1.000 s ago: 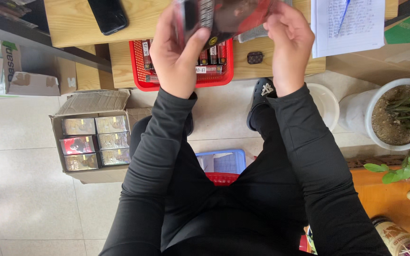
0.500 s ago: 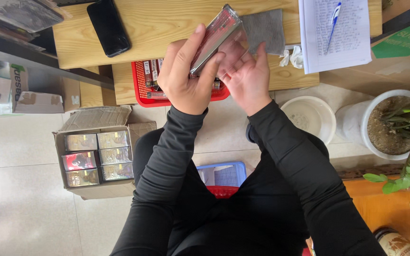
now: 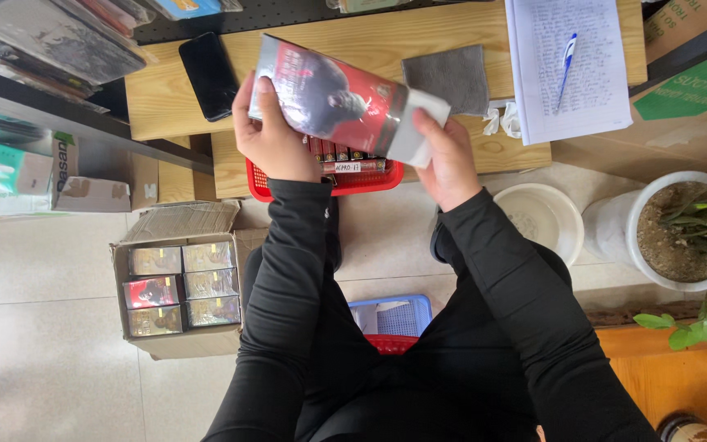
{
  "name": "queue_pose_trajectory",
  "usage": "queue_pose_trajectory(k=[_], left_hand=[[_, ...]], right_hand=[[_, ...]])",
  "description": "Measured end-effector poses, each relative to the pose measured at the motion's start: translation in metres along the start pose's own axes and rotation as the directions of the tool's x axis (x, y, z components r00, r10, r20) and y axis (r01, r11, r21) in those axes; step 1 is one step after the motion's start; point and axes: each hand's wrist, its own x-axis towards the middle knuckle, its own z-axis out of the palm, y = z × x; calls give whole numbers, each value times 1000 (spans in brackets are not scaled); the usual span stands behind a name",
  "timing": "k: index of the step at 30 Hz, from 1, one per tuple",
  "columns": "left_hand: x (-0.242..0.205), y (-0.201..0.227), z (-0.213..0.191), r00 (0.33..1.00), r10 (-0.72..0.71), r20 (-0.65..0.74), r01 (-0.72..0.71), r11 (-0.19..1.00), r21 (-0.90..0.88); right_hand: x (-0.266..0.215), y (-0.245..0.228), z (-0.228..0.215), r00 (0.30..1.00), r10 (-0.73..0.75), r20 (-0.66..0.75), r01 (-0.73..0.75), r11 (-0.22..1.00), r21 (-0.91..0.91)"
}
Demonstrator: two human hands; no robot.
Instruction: The person wipes a phone case box with a cloth and then removes a phone from a white sleeve.
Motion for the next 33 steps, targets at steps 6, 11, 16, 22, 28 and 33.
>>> queue_pose_trajectory(k=[6, 11, 16, 22, 28, 33], left_hand=[[43, -48, -23, 983, -180, -43, 167, 963, -213], [23, -39, -18, 973, -227, -48, 203, 933, -297], [49, -37, -28, 963, -235, -129, 175, 915, -364], [81, -69, -57, 899, -372, -233, 309, 913, -265], [61, -102, -45, 797, -570, -199, 484, 801, -353], [37, -127, -40, 703, -710, -54, 653, 673, -348]], right_hand=[[-2, -15, 7, 995, -2, -102, 3, 1000, 11], [-1, -9, 0, 996, -66, -57, 58, 989, -136], [6, -26, -18, 985, -137, -100, 119, 979, -167], [-8, -81, -14, 967, -106, -231, 89, 992, -84], [-4, -83, -21, 942, -89, -325, 82, 996, -33], [-7, -77, -12, 938, -58, -341, 51, 998, -31]])
